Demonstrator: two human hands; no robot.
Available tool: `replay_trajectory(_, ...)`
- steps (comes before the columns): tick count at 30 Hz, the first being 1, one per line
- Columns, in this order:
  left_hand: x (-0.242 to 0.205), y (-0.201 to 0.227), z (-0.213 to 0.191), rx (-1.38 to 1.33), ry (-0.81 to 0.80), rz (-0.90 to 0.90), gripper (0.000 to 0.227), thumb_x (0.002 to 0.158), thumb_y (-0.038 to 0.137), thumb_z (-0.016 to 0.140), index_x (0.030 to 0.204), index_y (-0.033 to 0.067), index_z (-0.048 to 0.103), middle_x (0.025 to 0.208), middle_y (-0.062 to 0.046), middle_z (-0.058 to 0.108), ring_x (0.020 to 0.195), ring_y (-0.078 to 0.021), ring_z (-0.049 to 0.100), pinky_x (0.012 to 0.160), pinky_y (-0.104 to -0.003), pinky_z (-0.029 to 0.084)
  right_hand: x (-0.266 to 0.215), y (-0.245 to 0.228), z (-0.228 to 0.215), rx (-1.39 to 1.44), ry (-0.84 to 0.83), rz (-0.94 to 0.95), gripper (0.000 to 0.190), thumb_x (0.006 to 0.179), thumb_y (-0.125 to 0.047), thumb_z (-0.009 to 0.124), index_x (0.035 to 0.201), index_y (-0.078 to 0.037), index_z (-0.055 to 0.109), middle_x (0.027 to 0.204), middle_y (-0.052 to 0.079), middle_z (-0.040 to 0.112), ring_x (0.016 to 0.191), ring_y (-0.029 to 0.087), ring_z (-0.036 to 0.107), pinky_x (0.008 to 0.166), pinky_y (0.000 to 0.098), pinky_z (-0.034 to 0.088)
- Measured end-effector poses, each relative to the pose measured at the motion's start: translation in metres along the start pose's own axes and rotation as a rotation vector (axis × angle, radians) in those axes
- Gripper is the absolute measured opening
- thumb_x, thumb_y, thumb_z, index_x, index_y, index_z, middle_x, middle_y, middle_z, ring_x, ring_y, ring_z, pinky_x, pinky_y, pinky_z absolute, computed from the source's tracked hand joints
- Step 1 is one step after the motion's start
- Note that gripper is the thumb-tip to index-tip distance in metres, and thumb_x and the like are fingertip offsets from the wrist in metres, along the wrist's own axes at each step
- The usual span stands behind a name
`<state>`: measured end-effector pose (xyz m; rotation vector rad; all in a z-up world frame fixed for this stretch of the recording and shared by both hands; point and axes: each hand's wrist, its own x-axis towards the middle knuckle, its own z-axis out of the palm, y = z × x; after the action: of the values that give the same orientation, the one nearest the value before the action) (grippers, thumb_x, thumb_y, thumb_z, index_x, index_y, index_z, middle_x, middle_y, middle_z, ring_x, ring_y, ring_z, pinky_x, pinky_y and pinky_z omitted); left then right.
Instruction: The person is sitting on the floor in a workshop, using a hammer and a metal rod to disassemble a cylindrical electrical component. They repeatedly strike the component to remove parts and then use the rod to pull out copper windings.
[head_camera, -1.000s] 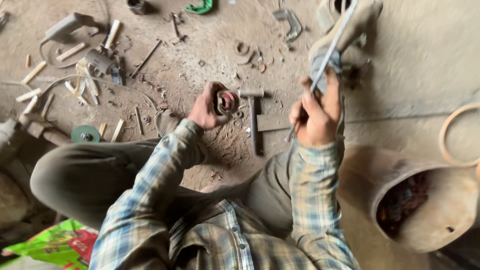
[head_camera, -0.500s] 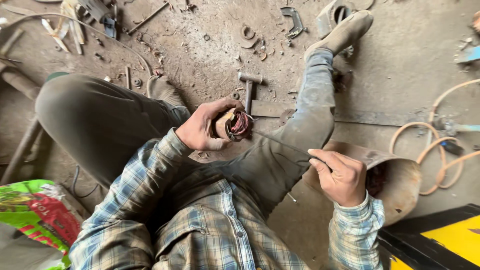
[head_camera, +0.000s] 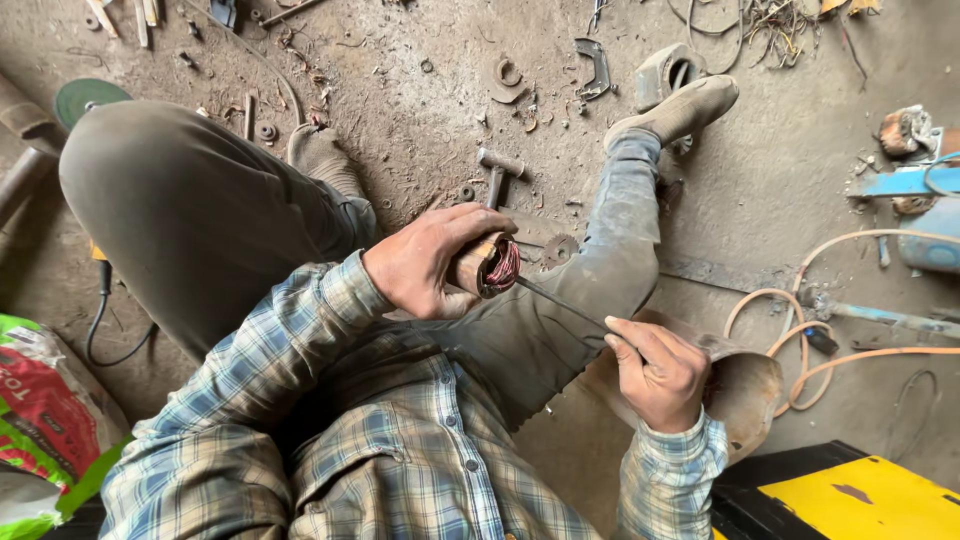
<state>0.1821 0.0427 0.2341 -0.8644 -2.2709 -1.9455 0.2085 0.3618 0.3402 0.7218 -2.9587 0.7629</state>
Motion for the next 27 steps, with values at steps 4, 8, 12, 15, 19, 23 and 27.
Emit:
replay_trajectory(4, 0.002, -0.001, 0.001, 0.004, -0.004, -0.023, 0.074, 0.067, 0.019, 0.077, 0.134, -0.0022, 0.055, 0.125, -0.021, 0.062, 0.116, -0.038, 0.064, 0.103, -0.045, 0.053, -0.004, -0.008, -0.003, -0.092, 0.024, -0.023, 0.019, 0.084, 0.001, 0.077, 0.102, -0.004, 0.076, 0.092, 0.013, 0.075, 0.083, 0.027, 0.075, 0.073, 0.0341, 0.058)
replay_trajectory(8, 0.0, -0.001, 0.003, 0.036, 0.032, -0.006, 0.074, 0.065, 0.014, 0.073, 0.135, -0.0023, 0.055, 0.128, -0.021, 0.062, 0.12, -0.0381, 0.064, 0.106, -0.044, 0.054, -0.01, -0.011, -0.001, -0.129, 0.043, -0.016, 0.019, 0.084, 0.001, 0.077, 0.102, -0.003, 0.076, 0.093, 0.013, 0.076, 0.084, 0.027, 0.075, 0.074, 0.034, 0.058)
replay_trajectory(12, 0.0, 0.001, 0.005, 0.038, 0.072, -0.002, 0.077, 0.064, 0.019, 0.08, 0.133, -0.0043, 0.054, 0.126, -0.023, 0.059, 0.117, -0.0396, 0.063, 0.103, -0.046, 0.052, -0.015, -0.014, -0.013, -0.116, 0.044, 0.007, 0.02, 0.084, 0.001, 0.077, 0.103, -0.004, 0.076, 0.096, 0.013, 0.076, 0.086, 0.025, 0.076, 0.076, 0.0318, 0.06)
replay_trajectory(15, 0.0, 0.002, 0.011, 0.092, 0.098, -0.05, 0.077, 0.06, 0.018, 0.079, 0.131, -0.0022, 0.057, 0.124, -0.023, 0.06, 0.113, -0.0389, 0.064, 0.098, -0.045, 0.054, -0.015, -0.021, -0.031, -0.081, 0.101, 0.105, 0.021, 0.084, 0.002, 0.077, 0.105, -0.001, 0.074, 0.095, 0.014, 0.074, 0.084, 0.025, 0.075, 0.078, 0.0325, 0.058)
replay_trajectory(19, -0.006, 0.003, 0.025, 0.238, 0.173, -0.181, 0.071, 0.064, 0.019, 0.082, 0.129, 0.0013, 0.061, 0.12, -0.021, 0.061, 0.109, -0.0379, 0.063, 0.094, -0.047, 0.055, -0.016, -0.033, -0.03, -0.181, 0.053, 0.038, 0.019, 0.084, 0.001, 0.075, 0.103, -0.003, 0.075, 0.094, 0.013, 0.073, 0.086, 0.029, 0.073, 0.08, 0.0366, 0.058)
replay_trajectory(23, -0.011, -0.002, 0.042, 0.305, 0.23, -0.235, 0.077, 0.063, 0.021, 0.086, 0.133, -0.0004, 0.059, 0.121, -0.023, 0.059, 0.109, -0.0396, 0.061, 0.092, -0.048, 0.055, -0.016, -0.04, -0.013, -0.251, -0.006, 0.084, 0.019, 0.084, -0.003, 0.076, 0.103, -0.005, 0.077, 0.094, 0.011, 0.073, 0.083, 0.031, 0.07, 0.075, 0.0396, 0.056)
replay_trajectory(27, -0.023, -0.007, 0.055, 0.272, 0.248, -0.246, 0.074, 0.064, 0.023, 0.09, 0.129, 0.0025, 0.06, 0.125, -0.023, 0.058, 0.114, -0.039, 0.06, 0.096, -0.047, 0.054, -0.024, -0.049, 0.003, -0.201, -0.019, 0.153, 0.021, 0.086, -0.004, 0.075, 0.107, -0.007, 0.076, 0.098, 0.009, 0.071, 0.086, 0.031, 0.069, 0.074, 0.0398, 0.055)
